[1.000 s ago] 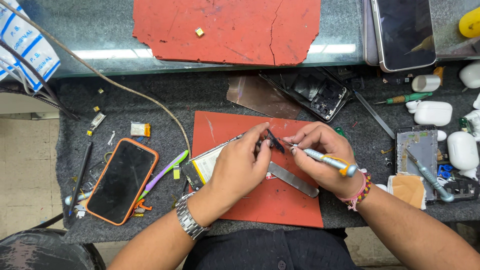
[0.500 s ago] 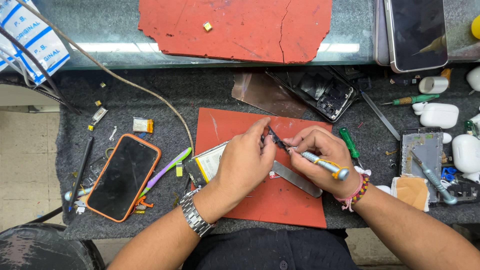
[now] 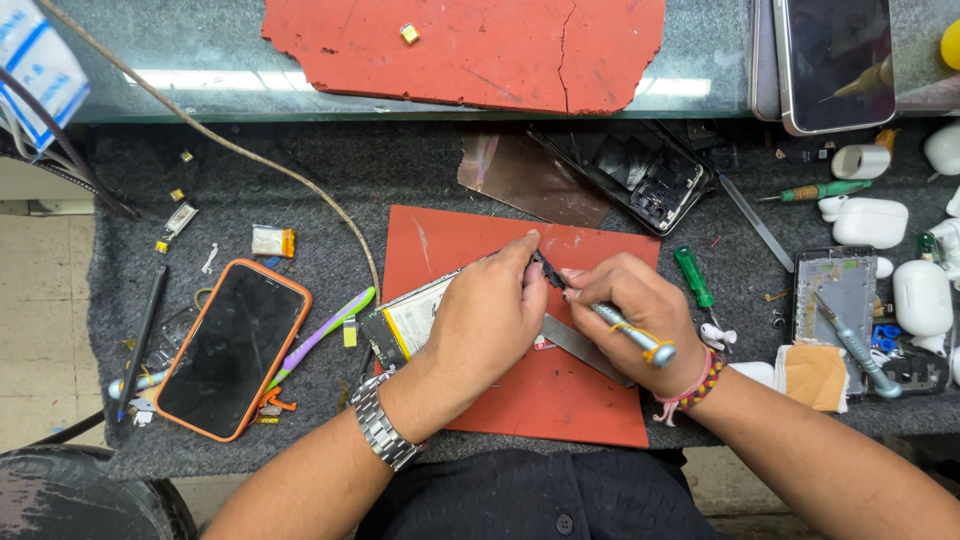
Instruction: The person removes the back cover of a smartphone and then uses a metal prying tool and a screwdriver to carefully separate and clean a small internal component. The person handles the component with both hands, scraping residue from its surface.
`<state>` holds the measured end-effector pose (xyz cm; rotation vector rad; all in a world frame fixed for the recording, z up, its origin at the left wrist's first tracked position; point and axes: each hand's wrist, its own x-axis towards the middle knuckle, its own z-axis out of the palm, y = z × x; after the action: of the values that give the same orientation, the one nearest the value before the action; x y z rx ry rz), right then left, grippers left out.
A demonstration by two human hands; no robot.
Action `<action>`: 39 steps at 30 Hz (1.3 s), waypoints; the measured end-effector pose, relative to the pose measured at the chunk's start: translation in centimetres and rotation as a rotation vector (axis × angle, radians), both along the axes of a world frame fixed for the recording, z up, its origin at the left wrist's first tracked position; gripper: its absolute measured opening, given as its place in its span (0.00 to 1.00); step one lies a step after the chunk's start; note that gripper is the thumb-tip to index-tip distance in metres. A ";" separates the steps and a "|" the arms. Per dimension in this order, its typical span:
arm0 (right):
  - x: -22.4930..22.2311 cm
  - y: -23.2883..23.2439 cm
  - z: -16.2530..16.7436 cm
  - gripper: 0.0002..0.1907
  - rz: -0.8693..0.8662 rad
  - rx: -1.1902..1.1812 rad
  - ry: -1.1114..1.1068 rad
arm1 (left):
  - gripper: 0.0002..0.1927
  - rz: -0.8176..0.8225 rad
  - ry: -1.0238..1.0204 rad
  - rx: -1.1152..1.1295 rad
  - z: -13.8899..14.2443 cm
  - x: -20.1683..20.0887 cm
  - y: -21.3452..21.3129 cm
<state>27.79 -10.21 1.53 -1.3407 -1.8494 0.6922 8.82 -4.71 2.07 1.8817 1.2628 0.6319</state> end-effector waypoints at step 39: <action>-0.3 0.6 0.1 0.10 0.034 0.137 -0.020 | 0.18 0.002 -0.007 0.007 0.1 0.0 -0.1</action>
<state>27.48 -9.60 1.59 -1.2345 -1.9033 0.5613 8.87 -4.78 2.18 1.8825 1.2596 0.6447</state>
